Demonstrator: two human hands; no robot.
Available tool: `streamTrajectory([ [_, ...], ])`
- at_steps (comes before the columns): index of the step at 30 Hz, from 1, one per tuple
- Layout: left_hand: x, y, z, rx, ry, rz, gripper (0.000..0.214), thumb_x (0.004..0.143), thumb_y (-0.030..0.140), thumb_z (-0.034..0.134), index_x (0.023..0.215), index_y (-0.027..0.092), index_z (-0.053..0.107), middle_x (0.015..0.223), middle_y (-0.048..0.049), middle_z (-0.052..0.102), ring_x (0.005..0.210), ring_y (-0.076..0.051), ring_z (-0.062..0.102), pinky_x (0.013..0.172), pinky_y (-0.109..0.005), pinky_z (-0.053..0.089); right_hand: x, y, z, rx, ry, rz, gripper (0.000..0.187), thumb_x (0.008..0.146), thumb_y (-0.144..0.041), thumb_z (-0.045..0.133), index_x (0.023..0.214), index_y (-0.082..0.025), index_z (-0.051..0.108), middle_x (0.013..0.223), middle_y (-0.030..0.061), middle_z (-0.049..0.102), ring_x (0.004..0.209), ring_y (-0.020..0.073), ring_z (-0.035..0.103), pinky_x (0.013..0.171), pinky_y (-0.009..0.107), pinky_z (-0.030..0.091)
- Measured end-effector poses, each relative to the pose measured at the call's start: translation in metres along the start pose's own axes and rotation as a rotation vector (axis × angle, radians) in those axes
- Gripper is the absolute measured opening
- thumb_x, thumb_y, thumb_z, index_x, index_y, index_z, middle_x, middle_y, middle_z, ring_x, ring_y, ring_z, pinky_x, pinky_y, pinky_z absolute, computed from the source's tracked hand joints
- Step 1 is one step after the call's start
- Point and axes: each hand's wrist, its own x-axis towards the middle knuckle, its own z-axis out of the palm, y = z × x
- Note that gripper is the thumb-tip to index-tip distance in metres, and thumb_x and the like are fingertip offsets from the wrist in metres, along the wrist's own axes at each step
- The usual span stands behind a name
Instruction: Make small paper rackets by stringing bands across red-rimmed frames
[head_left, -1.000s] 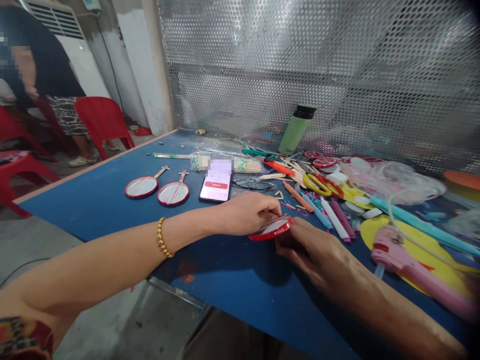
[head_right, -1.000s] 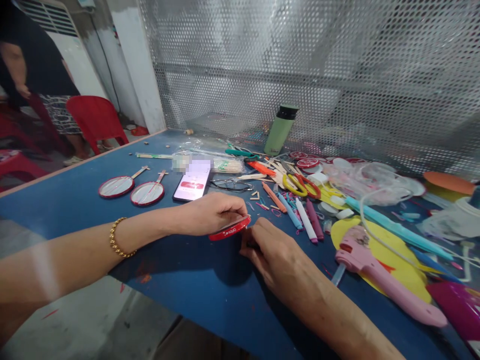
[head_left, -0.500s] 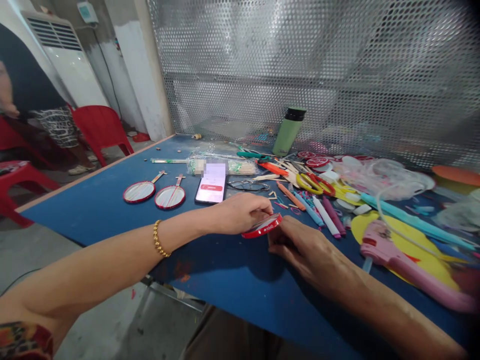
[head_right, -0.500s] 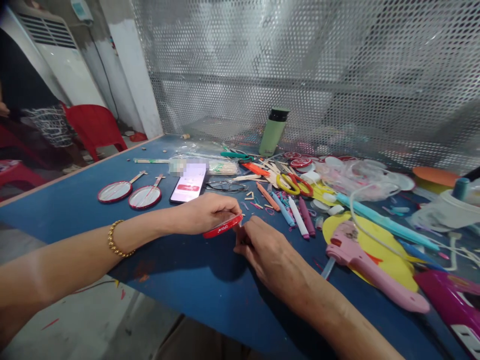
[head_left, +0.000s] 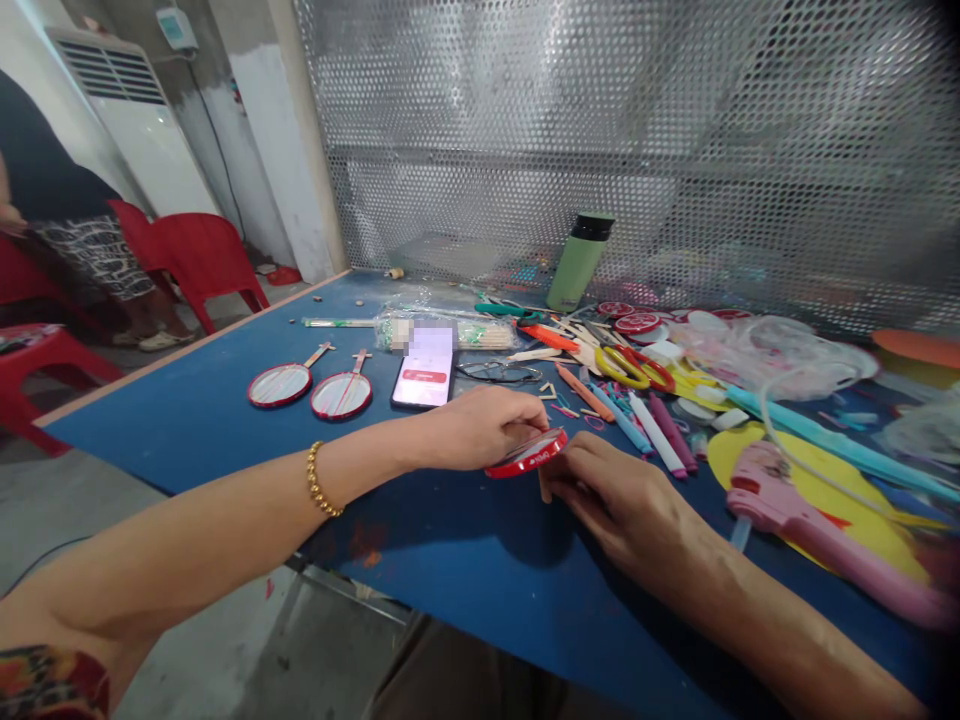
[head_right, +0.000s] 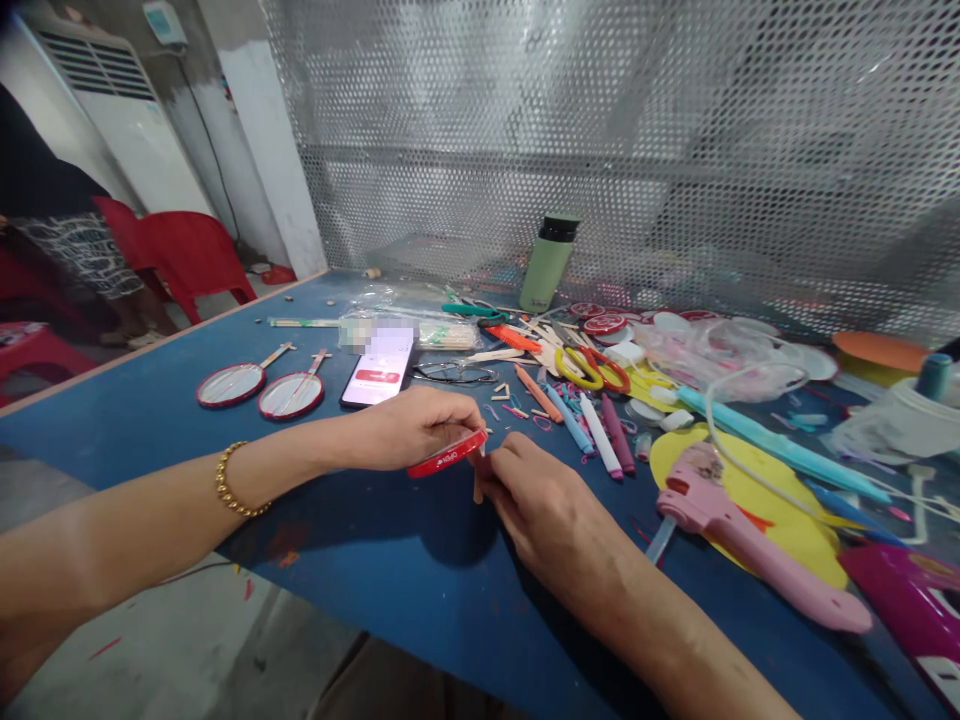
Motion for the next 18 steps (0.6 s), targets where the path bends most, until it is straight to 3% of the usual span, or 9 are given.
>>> streamTrajectory([
  [5, 0.000, 0.000, 0.000, 0.010, 0.002, 0.018, 0.020, 0.091, 0.020, 0.046, 0.094, 0.016, 0.066, 0.090, -0.0034, 0.070, 0.079, -0.013, 0.059, 0.067, -0.022, 0.041, 0.008, 0.001, -0.003, -0.019, -0.055, 0.084, 0.016, 0.087, -0.008, 0.044, 0.082, -0.019, 0.054, 0.079, 0.0028, 0.059, 0.071, 0.0148, 0.056, 0.063, 0.026, 0.042],
  [10, 0.000, 0.001, 0.002, 0.008, 0.026, 0.004, 0.020, 0.091, 0.019, 0.046, 0.092, 0.016, 0.066, 0.087, -0.0028, 0.069, 0.076, -0.012, 0.057, 0.064, -0.021, 0.040, 0.013, -0.001, -0.005, -0.144, -0.179, 0.200, 0.013, 0.088, -0.016, 0.044, 0.078, -0.019, 0.052, 0.072, 0.0013, 0.059, 0.059, 0.0127, 0.052, 0.056, 0.025, 0.035],
  [18, 0.000, 0.001, 0.002, 0.015, 0.028, -0.005, 0.020, 0.089, 0.019, 0.045, 0.091, 0.016, 0.065, 0.083, -0.0013, 0.068, 0.073, -0.012, 0.056, 0.062, -0.021, 0.038, 0.003, 0.000, 0.010, -0.402, -0.012, 0.096, 0.014, 0.092, -0.020, 0.038, 0.082, -0.018, 0.048, 0.068, 0.0036, 0.059, 0.056, 0.0152, 0.056, 0.053, 0.027, 0.031],
])
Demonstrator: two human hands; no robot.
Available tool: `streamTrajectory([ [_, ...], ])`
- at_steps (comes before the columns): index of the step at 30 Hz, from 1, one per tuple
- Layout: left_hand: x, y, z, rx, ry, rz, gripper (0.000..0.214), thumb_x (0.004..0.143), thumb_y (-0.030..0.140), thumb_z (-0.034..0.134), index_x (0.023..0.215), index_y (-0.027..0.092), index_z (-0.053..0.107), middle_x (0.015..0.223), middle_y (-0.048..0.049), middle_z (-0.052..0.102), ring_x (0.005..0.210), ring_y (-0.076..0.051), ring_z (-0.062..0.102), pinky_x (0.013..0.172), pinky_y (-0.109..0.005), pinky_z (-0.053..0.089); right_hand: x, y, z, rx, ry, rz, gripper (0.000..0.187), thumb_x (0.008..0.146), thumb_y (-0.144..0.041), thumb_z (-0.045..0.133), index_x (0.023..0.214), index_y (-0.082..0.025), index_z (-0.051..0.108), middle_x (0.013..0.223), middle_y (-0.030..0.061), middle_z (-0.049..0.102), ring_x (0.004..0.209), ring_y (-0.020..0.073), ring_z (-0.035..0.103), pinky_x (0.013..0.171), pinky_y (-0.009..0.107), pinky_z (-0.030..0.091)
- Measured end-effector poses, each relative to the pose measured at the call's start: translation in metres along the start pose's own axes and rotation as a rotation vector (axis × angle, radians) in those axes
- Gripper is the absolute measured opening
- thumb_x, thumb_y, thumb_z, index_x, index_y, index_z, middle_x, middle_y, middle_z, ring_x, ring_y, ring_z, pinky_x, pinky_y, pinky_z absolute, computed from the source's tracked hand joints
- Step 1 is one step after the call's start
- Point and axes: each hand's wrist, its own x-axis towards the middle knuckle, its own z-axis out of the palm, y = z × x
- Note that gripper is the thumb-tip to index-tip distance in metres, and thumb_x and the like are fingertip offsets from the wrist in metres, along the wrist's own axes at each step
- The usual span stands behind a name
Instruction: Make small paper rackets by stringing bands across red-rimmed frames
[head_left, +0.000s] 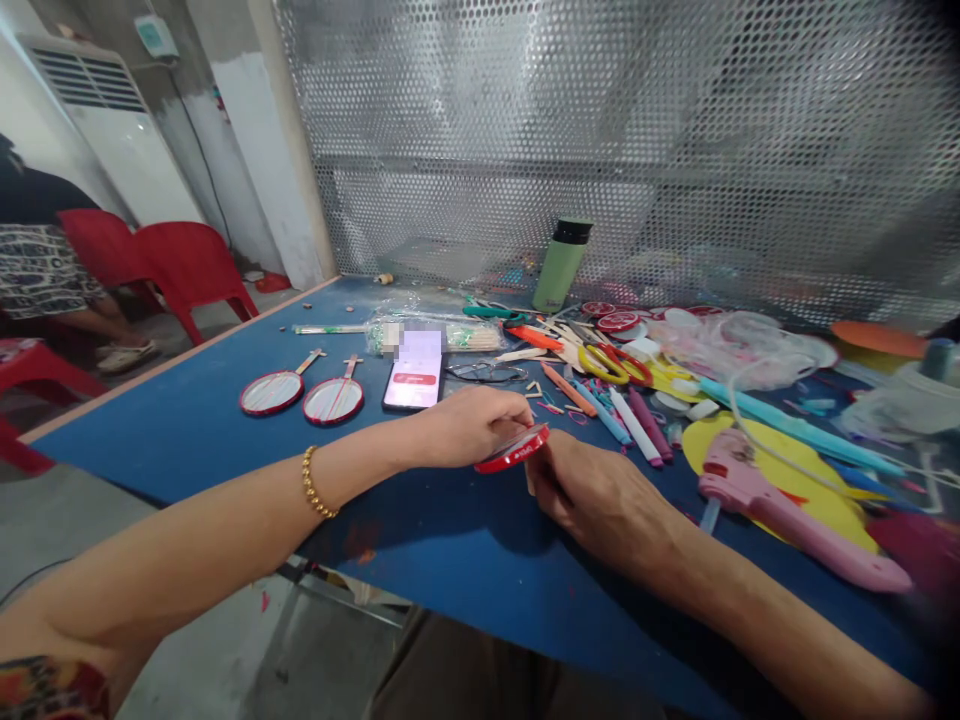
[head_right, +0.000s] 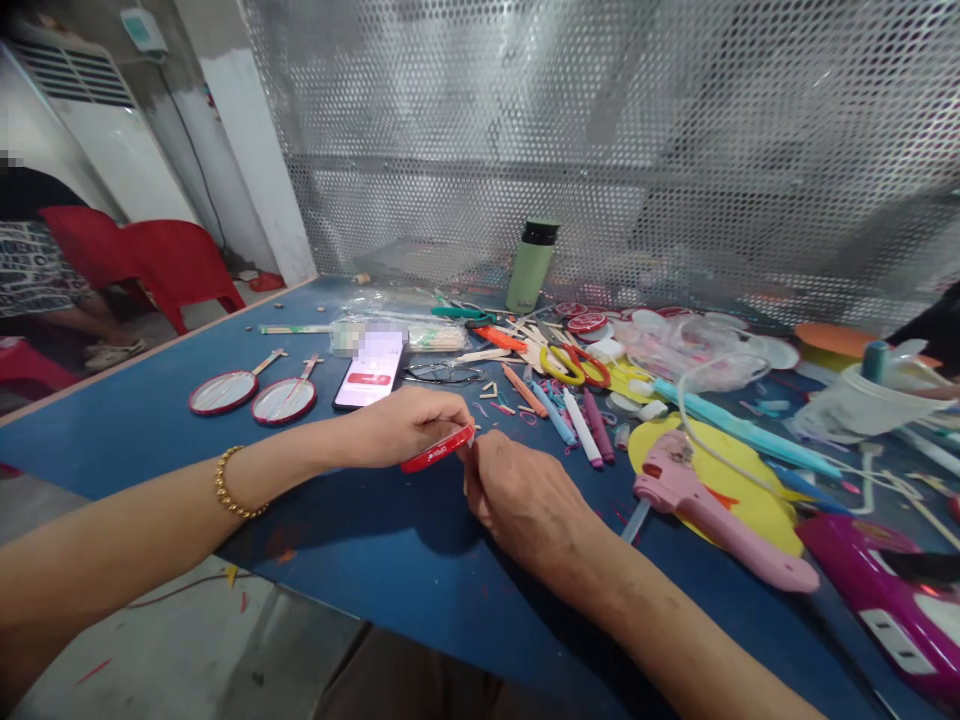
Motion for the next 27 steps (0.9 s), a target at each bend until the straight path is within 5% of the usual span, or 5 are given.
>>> streamTrajectory([
  [5, -0.001, 0.001, 0.000, 0.008, -0.009, 0.014, 0.022, 0.091, 0.023, 0.045, 0.093, 0.017, 0.065, 0.085, -0.0019, 0.069, 0.074, -0.012, 0.057, 0.062, -0.022, 0.037, -0.004, 0.004, 0.003, 0.057, 0.059, -0.113, 0.014, 0.088, -0.013, 0.037, 0.082, -0.018, 0.049, 0.068, 0.0030, 0.059, 0.055, 0.0146, 0.056, 0.052, 0.026, 0.034],
  [13, -0.003, 0.006, -0.001, 0.106, -0.002, 0.034, 0.023, 0.093, 0.024, 0.044, 0.095, 0.017, 0.066, 0.086, -0.0026, 0.070, 0.074, -0.014, 0.057, 0.062, -0.024, 0.036, -0.012, -0.002, -0.007, 0.129, 0.018, -0.108, 0.015, 0.082, -0.009, 0.037, 0.081, -0.021, 0.046, 0.068, 0.0016, 0.057, 0.053, 0.0133, 0.052, 0.051, 0.025, 0.038],
  [23, -0.003, 0.005, -0.002, 0.087, -0.005, 0.053, 0.022, 0.095, 0.026, 0.045, 0.092, 0.017, 0.065, 0.085, -0.0030, 0.069, 0.073, -0.014, 0.058, 0.062, -0.024, 0.035, -0.047, -0.019, -0.047, 0.389, -0.152, 0.128, 0.020, 0.095, -0.027, 0.042, 0.076, -0.023, 0.047, 0.068, -0.0036, 0.055, 0.056, 0.0098, 0.051, 0.051, 0.019, 0.042],
  [27, -0.004, 0.004, -0.003, 0.052, -0.012, 0.061, 0.019, 0.094, 0.024, 0.047, 0.091, 0.017, 0.064, 0.087, -0.0027, 0.069, 0.074, -0.013, 0.057, 0.063, -0.023, 0.036, -0.055, -0.009, -0.059, 0.519, -0.095, 0.245, 0.023, 0.094, -0.037, 0.046, 0.077, -0.023, 0.052, 0.075, -0.0007, 0.059, 0.065, 0.0121, 0.056, 0.058, 0.021, 0.047],
])
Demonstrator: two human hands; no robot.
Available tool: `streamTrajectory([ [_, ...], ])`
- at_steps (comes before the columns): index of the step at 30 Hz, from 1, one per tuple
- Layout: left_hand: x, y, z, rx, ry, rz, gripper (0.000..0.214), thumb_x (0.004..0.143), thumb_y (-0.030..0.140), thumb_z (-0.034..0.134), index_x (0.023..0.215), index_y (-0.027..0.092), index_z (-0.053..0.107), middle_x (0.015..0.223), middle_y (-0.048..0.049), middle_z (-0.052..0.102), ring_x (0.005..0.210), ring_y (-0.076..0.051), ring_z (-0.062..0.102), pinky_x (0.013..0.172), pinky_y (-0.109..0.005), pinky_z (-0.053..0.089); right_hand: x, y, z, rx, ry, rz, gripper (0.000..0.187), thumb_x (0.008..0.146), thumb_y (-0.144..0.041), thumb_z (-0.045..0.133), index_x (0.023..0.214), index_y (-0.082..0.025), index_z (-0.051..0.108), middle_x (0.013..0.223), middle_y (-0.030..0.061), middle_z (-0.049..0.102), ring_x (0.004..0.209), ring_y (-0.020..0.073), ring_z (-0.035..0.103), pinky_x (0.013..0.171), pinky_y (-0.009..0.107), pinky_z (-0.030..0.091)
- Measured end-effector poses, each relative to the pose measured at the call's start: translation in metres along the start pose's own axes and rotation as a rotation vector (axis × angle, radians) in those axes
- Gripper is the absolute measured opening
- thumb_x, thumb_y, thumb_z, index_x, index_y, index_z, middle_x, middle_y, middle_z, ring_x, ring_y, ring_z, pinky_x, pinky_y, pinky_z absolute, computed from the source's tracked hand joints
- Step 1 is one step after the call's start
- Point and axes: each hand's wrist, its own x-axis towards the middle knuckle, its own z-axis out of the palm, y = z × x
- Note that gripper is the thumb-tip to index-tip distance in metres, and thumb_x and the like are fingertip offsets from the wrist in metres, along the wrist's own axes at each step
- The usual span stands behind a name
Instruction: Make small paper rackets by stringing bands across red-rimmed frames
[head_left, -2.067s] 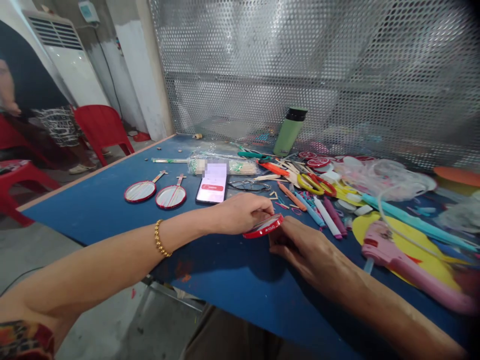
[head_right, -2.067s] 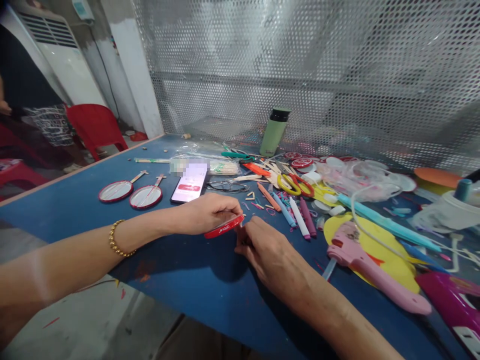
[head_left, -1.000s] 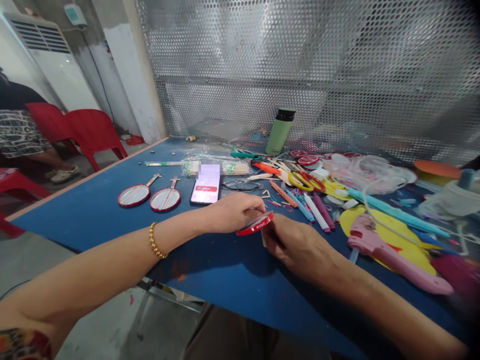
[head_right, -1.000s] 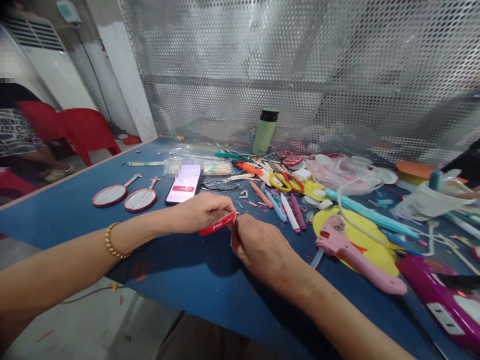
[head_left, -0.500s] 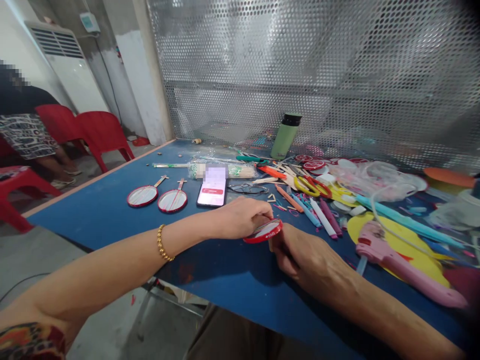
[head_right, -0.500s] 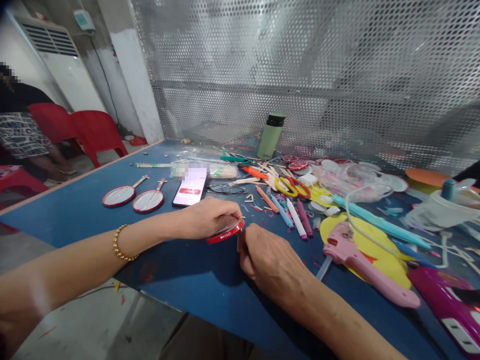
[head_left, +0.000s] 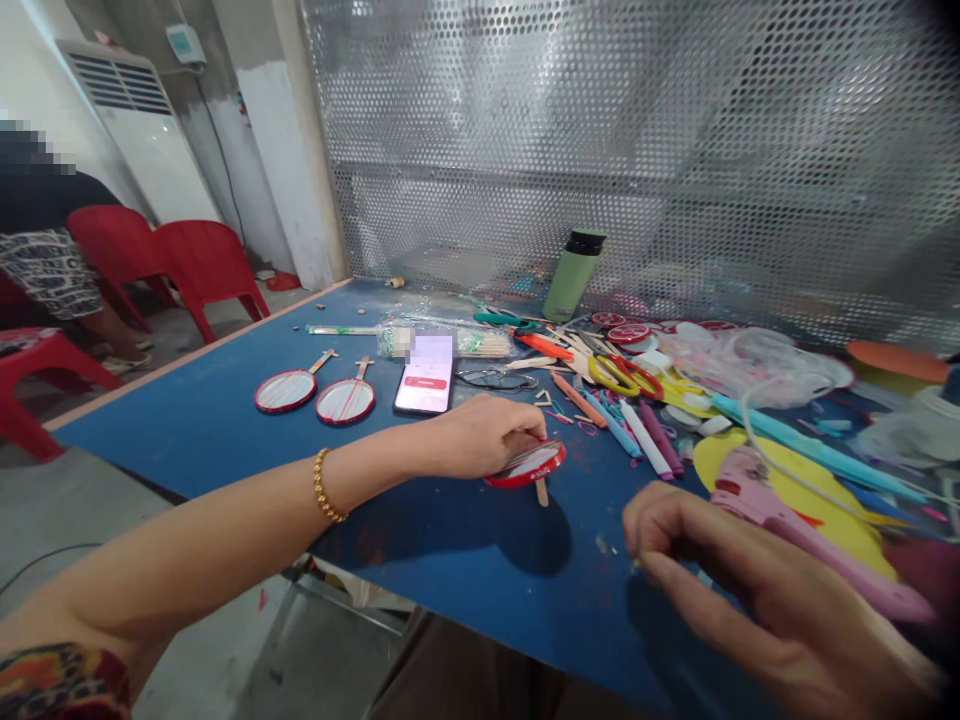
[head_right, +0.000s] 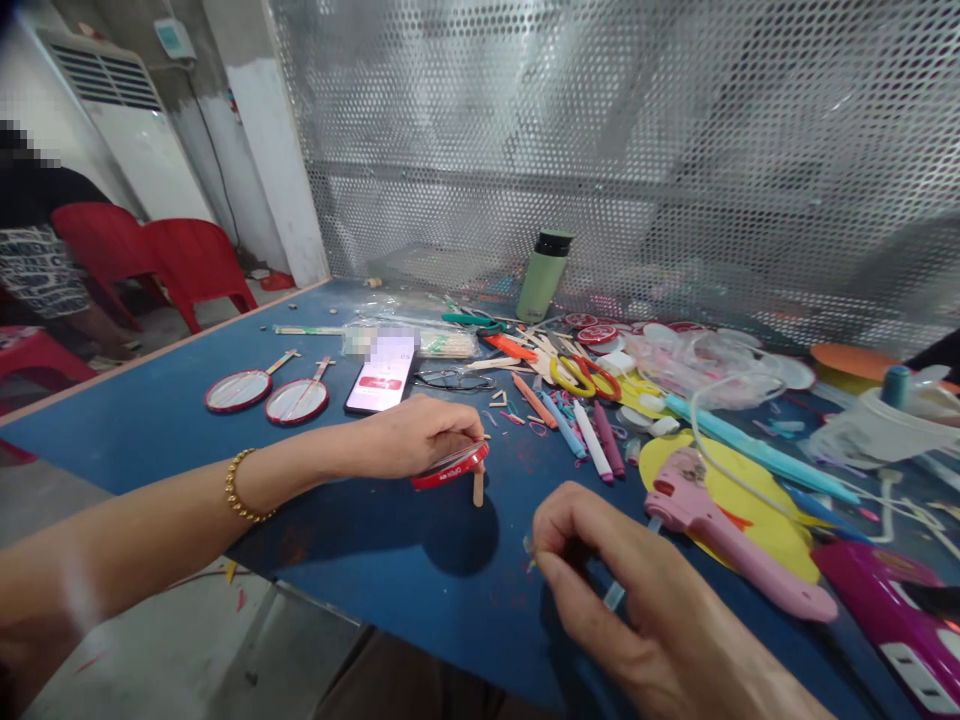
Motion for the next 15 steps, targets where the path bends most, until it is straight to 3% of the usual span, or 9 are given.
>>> streamTrajectory([
  [3, -0.001, -0.002, 0.001, -0.011, 0.006, 0.029, 0.017, 0.092, 0.021, 0.047, 0.092, 0.017, 0.064, 0.087, -0.0018, 0.069, 0.075, -0.013, 0.057, 0.064, -0.023, 0.037, 0.002, 0.011, -0.005, 0.109, 0.087, 0.140, 0.026, 0.090, -0.044, 0.052, 0.078, -0.022, 0.057, 0.081, 0.0022, 0.064, 0.068, 0.0142, 0.059, 0.060, 0.024, 0.049],
  [6, -0.002, -0.004, 0.004, -0.027, 0.024, 0.051, 0.016, 0.092, 0.021, 0.048, 0.092, 0.018, 0.064, 0.084, -0.0007, 0.068, 0.073, -0.013, 0.057, 0.063, -0.022, 0.037, 0.009, 0.015, -0.007, 0.208, 0.078, 0.241, 0.030, 0.086, -0.048, 0.059, 0.076, -0.020, 0.060, 0.067, 0.0008, 0.060, 0.058, 0.0131, 0.056, 0.053, 0.023, 0.047],
  [11, -0.004, -0.006, 0.008, -0.092, 0.025, 0.091, 0.018, 0.094, 0.020, 0.046, 0.092, 0.018, 0.063, 0.083, -0.0005, 0.066, 0.073, -0.012, 0.057, 0.065, -0.022, 0.040, 0.022, 0.008, -0.014, 0.375, 0.098, 0.264, 0.035, 0.079, -0.053, 0.068, 0.088, -0.019, 0.066, 0.071, 0.0017, 0.065, 0.058, 0.0131, 0.060, 0.055, 0.024, 0.051],
  [15, -0.004, -0.005, 0.006, -0.244, 0.050, 0.076, 0.018, 0.094, 0.019, 0.045, 0.094, 0.017, 0.063, 0.093, -0.0034, 0.068, 0.084, -0.013, 0.061, 0.075, -0.024, 0.045, 0.028, 0.009, -0.029, 0.302, 0.168, 0.293, 0.044, 0.070, -0.061, 0.071, 0.082, -0.019, 0.070, 0.062, 0.0013, 0.063, 0.052, 0.0141, 0.060, 0.052, 0.026, 0.051],
])
